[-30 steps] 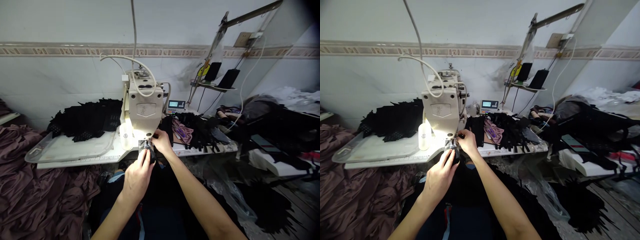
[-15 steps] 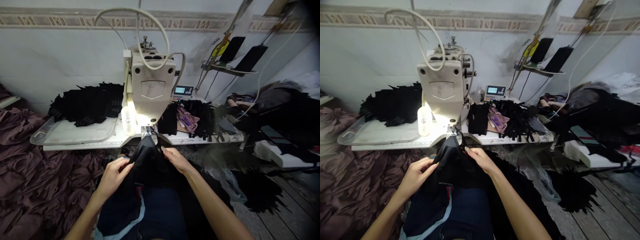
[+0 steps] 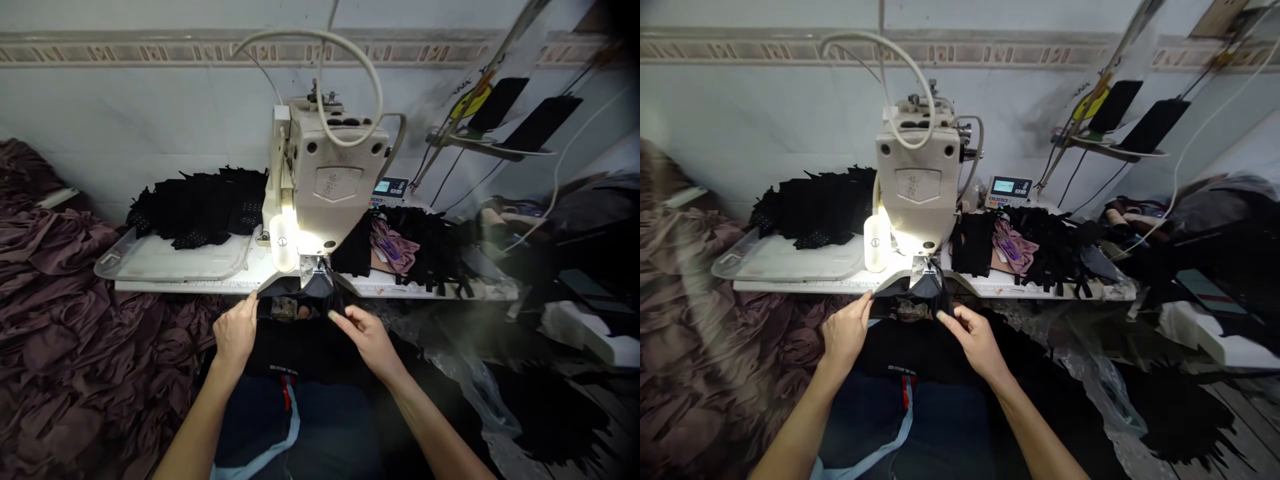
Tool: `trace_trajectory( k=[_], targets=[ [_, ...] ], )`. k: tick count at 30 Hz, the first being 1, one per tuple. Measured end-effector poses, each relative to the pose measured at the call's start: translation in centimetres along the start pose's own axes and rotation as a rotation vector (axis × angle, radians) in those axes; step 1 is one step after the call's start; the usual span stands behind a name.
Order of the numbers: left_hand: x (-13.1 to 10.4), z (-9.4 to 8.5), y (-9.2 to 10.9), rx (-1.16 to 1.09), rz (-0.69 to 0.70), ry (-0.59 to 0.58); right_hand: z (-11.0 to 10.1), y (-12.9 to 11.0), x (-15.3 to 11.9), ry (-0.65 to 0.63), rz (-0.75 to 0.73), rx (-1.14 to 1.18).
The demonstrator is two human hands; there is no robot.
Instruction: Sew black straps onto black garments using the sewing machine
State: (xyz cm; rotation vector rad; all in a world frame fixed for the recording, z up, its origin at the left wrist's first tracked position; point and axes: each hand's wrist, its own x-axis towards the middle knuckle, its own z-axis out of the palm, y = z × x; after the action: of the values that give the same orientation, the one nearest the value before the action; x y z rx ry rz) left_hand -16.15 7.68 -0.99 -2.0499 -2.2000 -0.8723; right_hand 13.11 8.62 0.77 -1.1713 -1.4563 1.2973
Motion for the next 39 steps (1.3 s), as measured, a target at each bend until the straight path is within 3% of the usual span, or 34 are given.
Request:
trace_trajectory(
  k=[4, 5, 7, 9, 11, 13, 18, 20, 23, 24, 26, 29, 31, 35, 39],
  targets=[
    [0.0, 0.2, 1.2, -0.184, 0.060, -0.023, -3.2, -1.2, -1.6, -0.528, 0.123, -0.194],
    [-0.4, 0.2, 1.8, -0.262, 0.077, -0.041, -4.0, -1.3, -1.7, -0.606, 0.163, -0.191],
    [-1.5, 0.2, 3.2, -0.491, 0.072, -0.123, -5.0, -1.4, -1.5, -0.549, 0.199, -0.156],
    [-2.9, 0.4, 4.8, -0.752, 0.022, -0.248, -5.0, -1.1, -1.2, -0.344, 0.142, -0.134],
    [-4.3, 0.7, 6.3, -0.898, -0.014, -0.367, -3.9, -0.7, -0.8, -0.139, 0.019, -0.145],
    [-5.3, 1.0, 7.5, -0.931, 0.012, -0.440, -2.3, -0.2, -0.4, -0.041, -0.095, -0.190],
    [-6.2, 1.1, 9.1, -0.899, 0.151, -0.535, 0.0, 0.2, 0.0, -0.217, -0.173, -0.250],
    [-6.1, 0.6, 9.2, -0.882, 0.124, -0.594, -0.1, -0.1, 0.0, -0.258, -0.118, -0.200],
    [-5.4, -0.7, 9.2, -0.926, -0.001, -0.657, -0.5, -1.2, 0.0, -0.185, -0.124, -0.173],
    [-5.1, -1.2, 9.3, -0.942, -0.021, -0.623, -0.6, -1.7, 0.0, -0.134, -0.175, -0.180],
    [-4.1, -2.3, 9.6, -0.909, 0.041, -0.447, -0.4, -2.9, 0.5, -0.022, -0.321, -0.198],
    [-2.4, -3.5, 10.4, -0.670, 0.319, -0.077, 0.2, -4.3, 1.9, 0.137, -0.497, -0.252],
    [-1.0, -3.8, 10.8, -0.446, 0.514, 0.073, 0.7, -4.9, 3.3, 0.216, -0.567, -0.315],
    [1.5, -3.6, 10.7, -0.113, 0.822, 0.132, 0.9, -5.3, 5.8, 0.272, -0.643, -0.413],
    [2.3, -3.1, 10.0, -0.011, 0.878, 0.168, 0.4, -5.2, 6.2, 0.163, -0.709, -0.500]
  ],
)
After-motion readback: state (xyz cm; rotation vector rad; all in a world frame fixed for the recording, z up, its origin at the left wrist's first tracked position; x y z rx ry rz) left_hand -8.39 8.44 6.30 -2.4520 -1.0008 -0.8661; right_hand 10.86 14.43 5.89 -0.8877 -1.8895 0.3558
